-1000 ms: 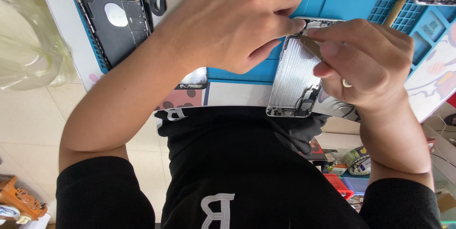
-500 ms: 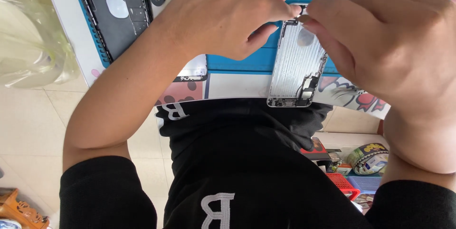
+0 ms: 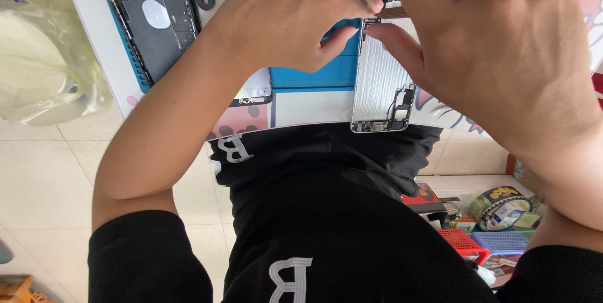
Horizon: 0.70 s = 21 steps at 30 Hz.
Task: Repairing a mobile phone chassis by removing and installing small internal components using a screwdriver.
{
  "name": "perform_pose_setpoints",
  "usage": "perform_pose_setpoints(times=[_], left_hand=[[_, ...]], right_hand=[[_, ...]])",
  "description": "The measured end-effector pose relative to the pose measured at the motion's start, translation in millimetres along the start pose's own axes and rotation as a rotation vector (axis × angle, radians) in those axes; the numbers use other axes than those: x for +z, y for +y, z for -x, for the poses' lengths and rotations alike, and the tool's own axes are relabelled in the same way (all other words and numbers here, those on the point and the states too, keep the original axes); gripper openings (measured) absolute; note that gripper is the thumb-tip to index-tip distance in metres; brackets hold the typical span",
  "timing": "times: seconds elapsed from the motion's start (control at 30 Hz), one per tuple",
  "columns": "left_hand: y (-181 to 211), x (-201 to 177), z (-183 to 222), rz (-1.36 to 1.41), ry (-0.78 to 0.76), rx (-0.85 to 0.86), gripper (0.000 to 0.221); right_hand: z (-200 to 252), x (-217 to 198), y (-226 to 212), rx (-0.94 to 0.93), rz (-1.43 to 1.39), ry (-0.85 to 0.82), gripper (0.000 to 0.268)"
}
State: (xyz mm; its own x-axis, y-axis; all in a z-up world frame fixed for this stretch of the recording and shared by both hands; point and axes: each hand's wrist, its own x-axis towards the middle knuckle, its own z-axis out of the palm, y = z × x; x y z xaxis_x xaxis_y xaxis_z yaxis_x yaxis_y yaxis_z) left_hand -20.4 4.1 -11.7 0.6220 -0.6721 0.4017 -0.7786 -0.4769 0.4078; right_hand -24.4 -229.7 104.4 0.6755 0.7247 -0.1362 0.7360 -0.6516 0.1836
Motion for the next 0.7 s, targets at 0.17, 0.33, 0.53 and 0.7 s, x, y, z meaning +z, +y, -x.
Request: perform_pose_setpoints(times=[0.17,0.33,0.53,0.7], left_hand=[[-2.0,1.8,2.5,0.011,-0.019,-0.004,0.027],[-3.8,8.1,6.0,0.031,-0.004,0.001,0.028],[-2.8,8.2,6.7,0.011,0.008,0.007,0.026],[-1.8,9.1,6.3,-0.034,0.001,0.003,0.026]], right_hand=[[-0.1,-4.0,-3.5,-0.113,-0.039,0.053,0.033],[-5.2,-13.0,-12.1,-0.082,-0.085,0.010,0.027],[4.2,-5.6,-7.4,-0.086,0.029,0.154,0.027],[2.2,-10.5,-8.3,-0.103,-0.008,0.179,0.029]])
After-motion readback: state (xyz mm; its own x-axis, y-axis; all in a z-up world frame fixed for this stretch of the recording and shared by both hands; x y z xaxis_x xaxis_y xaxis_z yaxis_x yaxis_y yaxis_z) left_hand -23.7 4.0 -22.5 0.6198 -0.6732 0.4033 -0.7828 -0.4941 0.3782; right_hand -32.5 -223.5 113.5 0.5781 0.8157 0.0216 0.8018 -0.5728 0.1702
